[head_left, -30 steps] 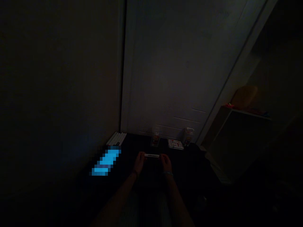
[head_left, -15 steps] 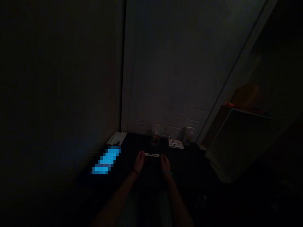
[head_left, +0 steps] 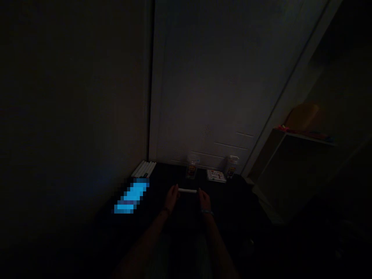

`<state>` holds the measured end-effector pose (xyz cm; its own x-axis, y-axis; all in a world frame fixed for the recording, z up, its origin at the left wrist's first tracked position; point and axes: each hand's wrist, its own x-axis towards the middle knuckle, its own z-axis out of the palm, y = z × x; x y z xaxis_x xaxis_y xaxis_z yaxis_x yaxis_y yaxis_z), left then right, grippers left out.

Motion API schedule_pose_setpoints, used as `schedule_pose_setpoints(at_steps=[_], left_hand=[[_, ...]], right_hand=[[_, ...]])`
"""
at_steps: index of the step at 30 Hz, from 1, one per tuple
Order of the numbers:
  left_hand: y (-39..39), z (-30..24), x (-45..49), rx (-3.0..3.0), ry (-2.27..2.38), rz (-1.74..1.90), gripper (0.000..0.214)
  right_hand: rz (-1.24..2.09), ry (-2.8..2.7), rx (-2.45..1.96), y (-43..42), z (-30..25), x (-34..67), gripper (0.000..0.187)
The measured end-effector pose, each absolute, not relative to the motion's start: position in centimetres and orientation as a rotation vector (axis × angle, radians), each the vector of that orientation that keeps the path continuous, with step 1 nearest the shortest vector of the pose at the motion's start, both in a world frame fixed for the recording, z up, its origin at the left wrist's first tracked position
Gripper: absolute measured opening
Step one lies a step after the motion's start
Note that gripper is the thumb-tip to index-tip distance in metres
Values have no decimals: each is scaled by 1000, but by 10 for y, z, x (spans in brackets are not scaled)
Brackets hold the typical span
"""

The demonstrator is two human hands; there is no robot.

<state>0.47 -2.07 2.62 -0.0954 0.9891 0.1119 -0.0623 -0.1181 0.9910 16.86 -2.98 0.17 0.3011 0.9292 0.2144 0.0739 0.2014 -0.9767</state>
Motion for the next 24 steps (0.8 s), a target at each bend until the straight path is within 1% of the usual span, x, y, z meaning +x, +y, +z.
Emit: schedule_pose_setpoints(at_steps=[14, 24], left_hand=[[-13, 17, 7, 1197, 1123, 1435, 40], [-14, 19, 6, 1187, 1166, 1417, 44]], right_hand=[[813, -1089, -1203, -28, 0, 170, 37], [752, -1125, -1235, -28, -1, 168, 38]])
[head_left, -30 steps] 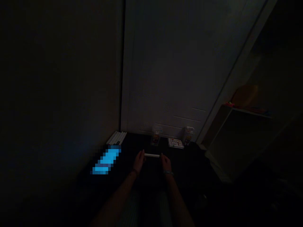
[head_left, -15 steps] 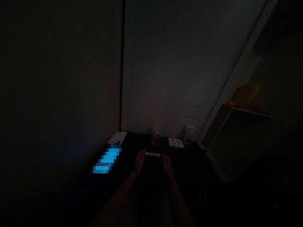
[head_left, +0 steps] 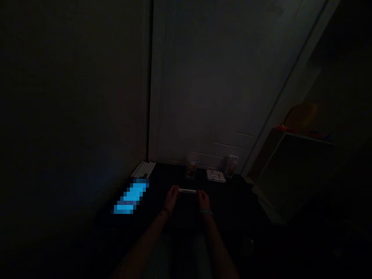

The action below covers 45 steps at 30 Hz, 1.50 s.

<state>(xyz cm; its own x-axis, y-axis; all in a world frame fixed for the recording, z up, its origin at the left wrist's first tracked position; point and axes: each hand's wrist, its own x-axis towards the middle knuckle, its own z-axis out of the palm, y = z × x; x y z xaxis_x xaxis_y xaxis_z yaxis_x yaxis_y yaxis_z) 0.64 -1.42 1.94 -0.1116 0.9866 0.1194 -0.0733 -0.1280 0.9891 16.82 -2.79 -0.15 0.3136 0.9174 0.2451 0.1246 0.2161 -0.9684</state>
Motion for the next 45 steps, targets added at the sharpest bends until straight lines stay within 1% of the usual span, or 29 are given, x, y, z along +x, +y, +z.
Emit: schedule_pose_setpoints(at_steps=[5, 13, 23, 38, 45], left_hand=[[-13, 17, 8, 1208, 1178, 1447, 46], [-2, 2, 2, 1215, 1206, 1478, 46], [-8, 9, 5, 1261, 1223, 1375, 49], [-7, 9, 4, 1318, 1242, 1408, 50], [-3, 3, 4, 1335, 1274, 1380, 48]], right_hand=[[734, -1137, -1253, -29, 0, 167, 39], [661, -1071, -1227, -10, -22, 164, 32], [627, -1198, -1309, -24, -4, 167, 38], [537, -1204, -1353, -23, -3, 165, 41], [554, -1234, -1344, -25, -1, 165, 42]])
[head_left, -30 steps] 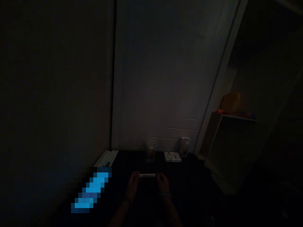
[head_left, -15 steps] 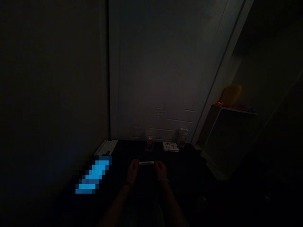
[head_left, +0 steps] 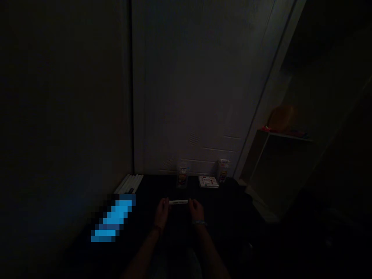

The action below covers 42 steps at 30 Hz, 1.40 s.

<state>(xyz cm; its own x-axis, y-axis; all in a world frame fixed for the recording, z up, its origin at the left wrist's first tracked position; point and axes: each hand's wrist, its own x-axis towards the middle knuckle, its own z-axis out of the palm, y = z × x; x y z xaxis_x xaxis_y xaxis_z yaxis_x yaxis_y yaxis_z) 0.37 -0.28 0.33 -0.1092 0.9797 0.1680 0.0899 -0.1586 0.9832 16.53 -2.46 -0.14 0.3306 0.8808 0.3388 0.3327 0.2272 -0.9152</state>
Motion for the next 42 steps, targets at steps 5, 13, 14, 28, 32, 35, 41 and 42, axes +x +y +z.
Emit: schedule_pose_setpoints(at_steps=[5, 13, 14, 28, 32, 35, 41, 42], left_hand=[[-3, 3, 6, 1324, 1252, 1376, 48], [-10, 12, 7, 1318, 1243, 1384, 50], [-10, 11, 6, 1323, 1237, 1386, 50], [12, -9, -5, 1227, 1342, 1361, 60], [13, -8, -5, 1277, 1365, 1373, 59], [3, 2, -1, 1329, 1317, 1370, 56], [-7, 10, 3, 1344, 1315, 1339, 57], [-6, 9, 2, 1353, 1301, 1336, 56]], right_hand=[[571, -1201, -1335, -27, 0, 164, 44], [597, -1125, -1318, -28, 4, 162, 44], [596, -1122, -1316, -28, 4, 162, 44], [540, -1026, -1272, -17, -5, 155, 44], [535, -1008, -1264, -15, -6, 155, 45], [561, -1060, -1288, -17, -7, 157, 48], [537, -1094, -1322, -16, -10, 162, 47], [536, -1098, -1326, -16, -9, 162, 46]])
